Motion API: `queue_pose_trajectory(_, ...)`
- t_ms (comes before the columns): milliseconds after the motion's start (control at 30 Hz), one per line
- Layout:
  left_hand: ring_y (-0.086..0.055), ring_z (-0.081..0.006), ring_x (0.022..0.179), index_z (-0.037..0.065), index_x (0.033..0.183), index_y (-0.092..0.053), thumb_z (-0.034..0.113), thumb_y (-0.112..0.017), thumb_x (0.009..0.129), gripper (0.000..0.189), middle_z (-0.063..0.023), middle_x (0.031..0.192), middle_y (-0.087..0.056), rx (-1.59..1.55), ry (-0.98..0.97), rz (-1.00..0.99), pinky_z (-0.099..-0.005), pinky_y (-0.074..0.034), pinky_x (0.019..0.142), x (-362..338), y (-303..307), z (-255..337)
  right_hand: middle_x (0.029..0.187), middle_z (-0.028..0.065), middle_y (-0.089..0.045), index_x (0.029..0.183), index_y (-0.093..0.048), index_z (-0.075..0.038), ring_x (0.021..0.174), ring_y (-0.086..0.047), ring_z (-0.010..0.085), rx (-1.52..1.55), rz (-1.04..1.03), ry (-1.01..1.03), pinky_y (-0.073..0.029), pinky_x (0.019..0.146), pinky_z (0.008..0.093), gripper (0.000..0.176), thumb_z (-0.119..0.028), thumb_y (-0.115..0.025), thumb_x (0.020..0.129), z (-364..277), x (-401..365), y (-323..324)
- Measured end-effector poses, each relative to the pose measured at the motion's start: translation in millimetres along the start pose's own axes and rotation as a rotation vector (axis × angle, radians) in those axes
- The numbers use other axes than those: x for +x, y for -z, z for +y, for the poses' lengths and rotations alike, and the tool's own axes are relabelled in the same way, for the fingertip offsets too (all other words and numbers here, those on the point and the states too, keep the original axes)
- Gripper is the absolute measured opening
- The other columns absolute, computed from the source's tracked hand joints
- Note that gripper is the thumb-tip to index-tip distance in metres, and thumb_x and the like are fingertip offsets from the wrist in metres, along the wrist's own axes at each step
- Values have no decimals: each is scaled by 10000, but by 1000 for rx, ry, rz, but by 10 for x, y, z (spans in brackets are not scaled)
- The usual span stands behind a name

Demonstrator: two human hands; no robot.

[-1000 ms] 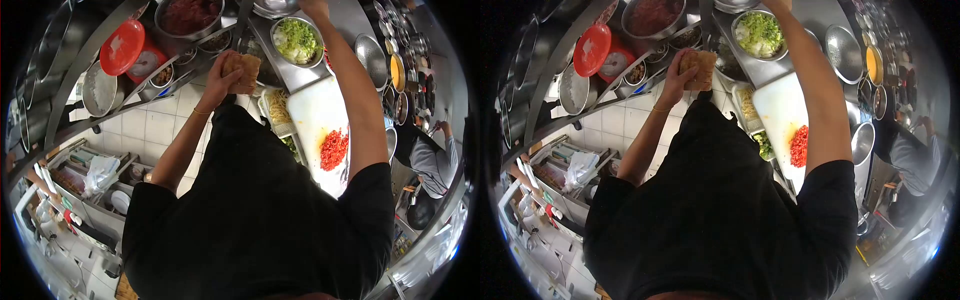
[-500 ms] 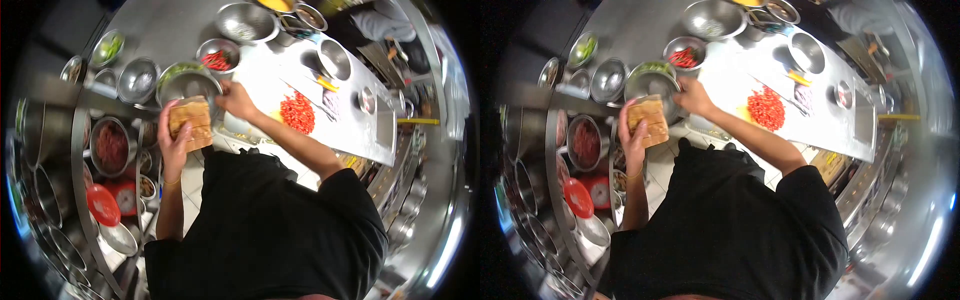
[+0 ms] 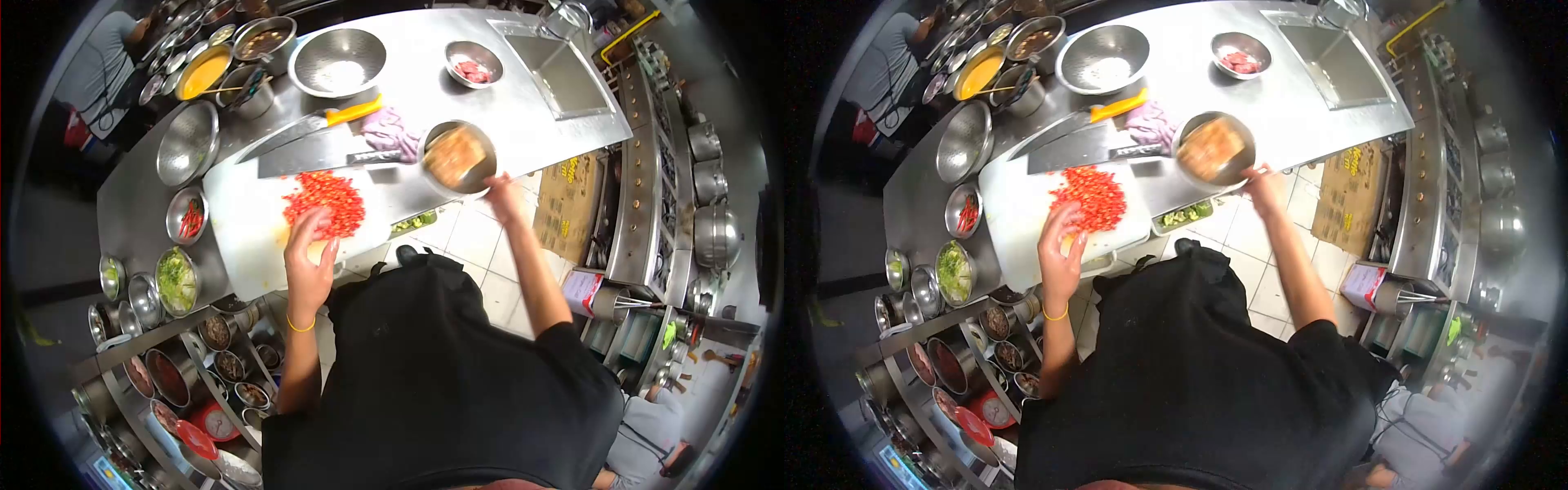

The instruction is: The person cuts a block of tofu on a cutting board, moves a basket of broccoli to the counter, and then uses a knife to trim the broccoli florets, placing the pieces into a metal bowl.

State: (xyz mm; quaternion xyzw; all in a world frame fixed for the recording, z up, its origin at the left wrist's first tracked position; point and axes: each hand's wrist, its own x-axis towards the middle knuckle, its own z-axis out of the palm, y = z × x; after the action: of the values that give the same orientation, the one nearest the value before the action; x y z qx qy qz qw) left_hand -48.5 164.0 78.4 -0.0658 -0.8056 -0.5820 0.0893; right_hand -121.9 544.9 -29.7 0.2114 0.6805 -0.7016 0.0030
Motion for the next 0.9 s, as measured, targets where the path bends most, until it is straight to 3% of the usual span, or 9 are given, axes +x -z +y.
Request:
queue_pose_trajectory(167, -594, -187, 922, -20, 1117, -557, -58, -578, 771, 349, -114, 1052, -603, 29, 239, -118, -300, -465, 790, -354, -542, -107, 730, 16, -518, 922, -515, -52, 552, -440, 100, 224, 355, 35, -464, 554, 279, 109, 5, -500, 830, -114, 1414, 1093)
queue_pose_trajectory(300, -591, -141, 871, -24, 1123, -561, -30, -559, 815, 308, -91, 989, -620, -26, 454, -231, -260, -462, 778, -688, -836, -150, 737, 96, -515, 955, -469, 88, 648, -554, 216, 471, 303, 53, -533, 827, 529, 154, 74, -517, 810, 0, 2118, 1432)
queue_pose_trajectory(333, -589, -137, 862, -21, 1126, -561, -25, -561, 817, 309, -86, 980, -622, -23, 519, -274, -262, -464, 773, -786, -903, -209, 740, 115, -532, 962, -471, 92, 710, -605, 257, 495, 131, 50, -529, 844, 519, 120, 51, -495, 852, 173, 2257, 1637)
queue_pose_trajectory(433, -570, -116, 839, -2, 1129, -565, 21, -572, 839, 291, -59, 953, -617, 34, 689, -389, -262, -459, 760, -1200, -967, -604, 773, 166, -600, 985, -494, 79, 652, -606, 226, 460, 333, 248, -559, 745, 383, 188, -98, -490, 923, 71, 1173, 1349)
queue_pose_trajectory(567, -534, -96, 778, 17, 1087, -578, 140, -539, 896, 231, -25, 860, -587, -2, 978, -409, -274, -452, 708, -2329, -520, -1650, 736, 127, -628, 991, -549, 0, 574, -609, 192, 560, 594, -98, -494, 519, 278, 184, -161, -531, 903, 2243, 409, 1556)
queue_pose_trajectory(600, -520, -91, 759, 16, 1081, -576, 164, -518, 909, 234, -11, 825, -561, 319, 885, -667, -278, -447, 684, -2553, -314, -1724, 844, 123, -635, 1077, -524, -39, 697, -620, 203, 481, 539, -396, -495, 594, 300, 254, -210, -396, 938, 2761, 212, 1466)
queue_pose_trajectory(667, -507, -88, 739, 14, 1076, -574, 189, -496, 922, 246, 2, 788, -535, 737, 717, -1045, -284, -443, 660, -2801, -21, -1846, 809, 83, -625, 975, -577, -62, 703, -600, 165, 520, 517, -628, -513, 555, 309, 185, -206, -505, 883, 3617, -6, 1126)
queue_pose_trajectory(767, -508, -92, 738, 14, 1078, -573, 194, -493, 923, 250, 0, 784, -532, 547, 1235, -874, -288, -442, 659, -3023, 325, -1936, 980, 85, -614, 1148, -537, -59, 850, -592, 217, 377, 351, -876, -519, 691, 377, 406, -208, -640, 785, 4671, 220, 467)
queue_pose_trajectory(900, -508, -97, 736, 15, 1080, -572, 200, -489, 924, 256, -1, 779, -529, 622, 1495, -804, -292, -442, 658, -3079, 629, -1933, 1231, 164, -512, 1342, -391, -93, 1127, -490, 320, 389, 259, -893, -483, 745, 517, 679, -224, -687, 745, 5612, 775, -353)
